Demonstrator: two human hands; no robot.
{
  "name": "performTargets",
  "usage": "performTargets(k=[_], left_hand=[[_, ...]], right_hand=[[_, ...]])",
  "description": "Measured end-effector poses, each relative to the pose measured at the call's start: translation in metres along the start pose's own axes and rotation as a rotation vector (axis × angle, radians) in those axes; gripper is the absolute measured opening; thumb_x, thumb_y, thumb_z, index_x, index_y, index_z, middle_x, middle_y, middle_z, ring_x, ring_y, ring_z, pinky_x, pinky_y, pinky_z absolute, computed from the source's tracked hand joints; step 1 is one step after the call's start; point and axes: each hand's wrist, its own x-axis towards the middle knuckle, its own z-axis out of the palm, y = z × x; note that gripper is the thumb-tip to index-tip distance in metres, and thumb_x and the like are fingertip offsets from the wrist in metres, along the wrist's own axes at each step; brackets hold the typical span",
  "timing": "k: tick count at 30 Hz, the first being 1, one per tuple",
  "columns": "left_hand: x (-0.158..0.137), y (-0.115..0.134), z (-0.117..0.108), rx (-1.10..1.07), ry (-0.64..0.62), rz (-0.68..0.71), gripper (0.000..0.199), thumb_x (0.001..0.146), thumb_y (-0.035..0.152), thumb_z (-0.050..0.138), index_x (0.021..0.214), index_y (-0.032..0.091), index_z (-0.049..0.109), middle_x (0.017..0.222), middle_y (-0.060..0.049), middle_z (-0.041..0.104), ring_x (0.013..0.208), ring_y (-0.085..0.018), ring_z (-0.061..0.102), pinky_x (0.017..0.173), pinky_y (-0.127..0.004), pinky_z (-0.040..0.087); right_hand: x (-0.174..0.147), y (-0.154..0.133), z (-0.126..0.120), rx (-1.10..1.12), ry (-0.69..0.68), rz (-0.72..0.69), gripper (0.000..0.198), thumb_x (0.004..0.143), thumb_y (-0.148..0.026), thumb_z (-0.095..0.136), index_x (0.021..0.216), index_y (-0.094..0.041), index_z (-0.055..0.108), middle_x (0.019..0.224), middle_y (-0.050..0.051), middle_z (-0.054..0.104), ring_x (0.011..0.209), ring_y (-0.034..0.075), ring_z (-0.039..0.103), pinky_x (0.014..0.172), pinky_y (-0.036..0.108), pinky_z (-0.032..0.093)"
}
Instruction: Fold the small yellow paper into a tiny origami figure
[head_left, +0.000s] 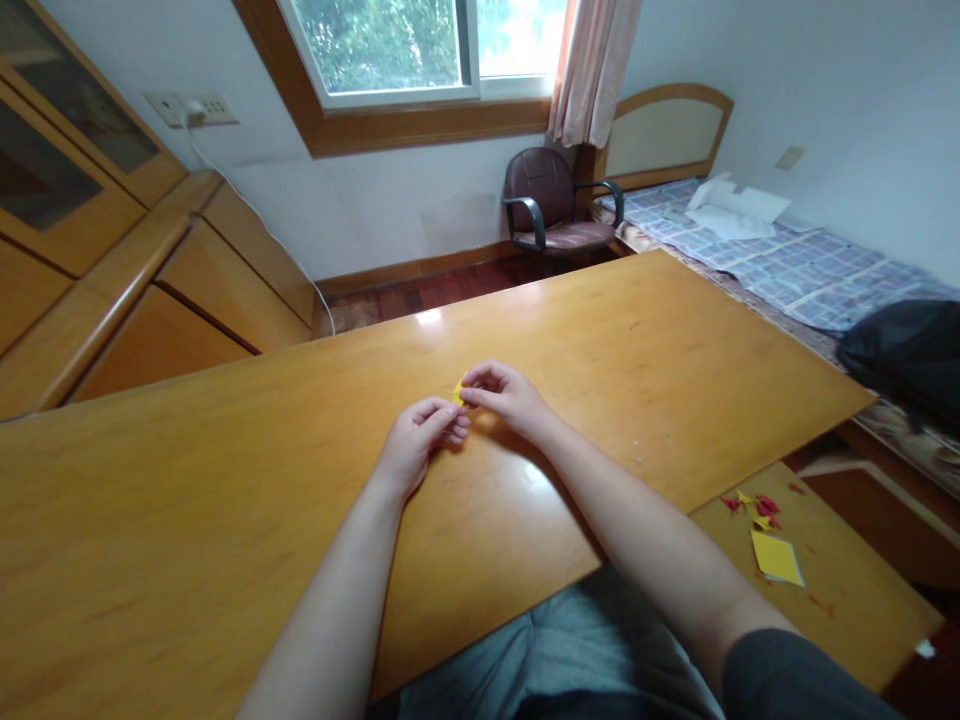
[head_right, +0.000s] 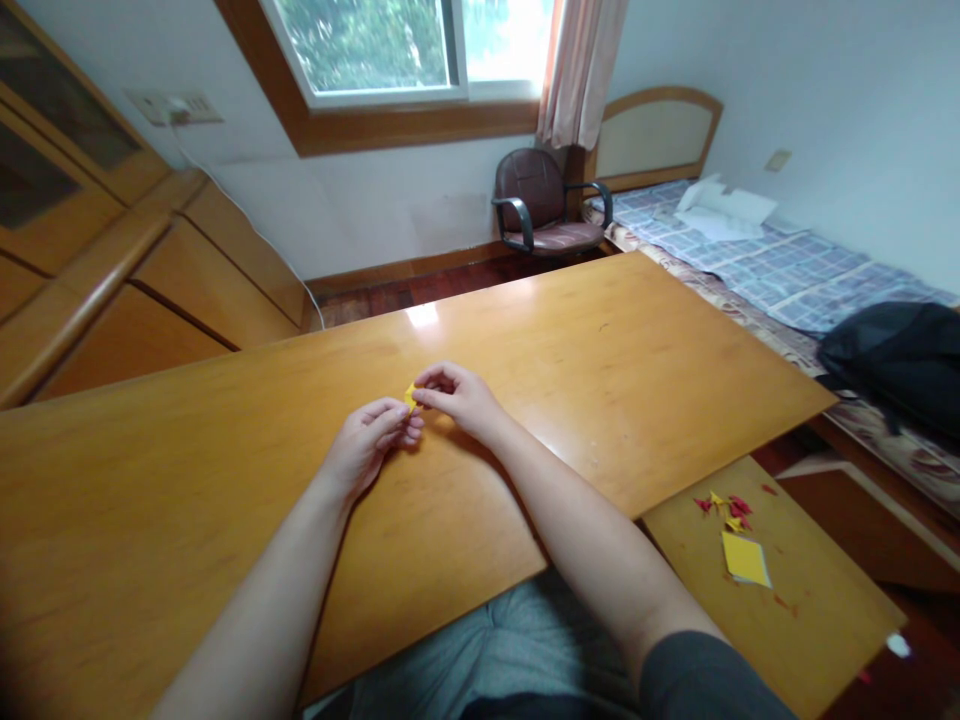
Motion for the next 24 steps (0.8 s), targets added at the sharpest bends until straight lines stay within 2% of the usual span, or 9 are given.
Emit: performTargets(k=[24], left_hand=[[-0.0011, 0.0039, 0.0017, 0.028, -0.010, -0.051, 0.033, 0.064, 0.040, 0.085, 0.072, 0.014, 0.067, 0.069, -0.005, 0.071, 0.057, -0.012, 0.062, 0.056, -0.022, 0.049]], right_hand=[[-0.0003, 0.0004, -0.0012, -0.038, -0.009, 0.033, 0.031, 0.068, -0.034, 0.082, 0.085, -0.017, 0.063, 0.073, -0.002, 0.066, 0.069, 0.012, 0.061, 0.070, 0.027, 0.050]])
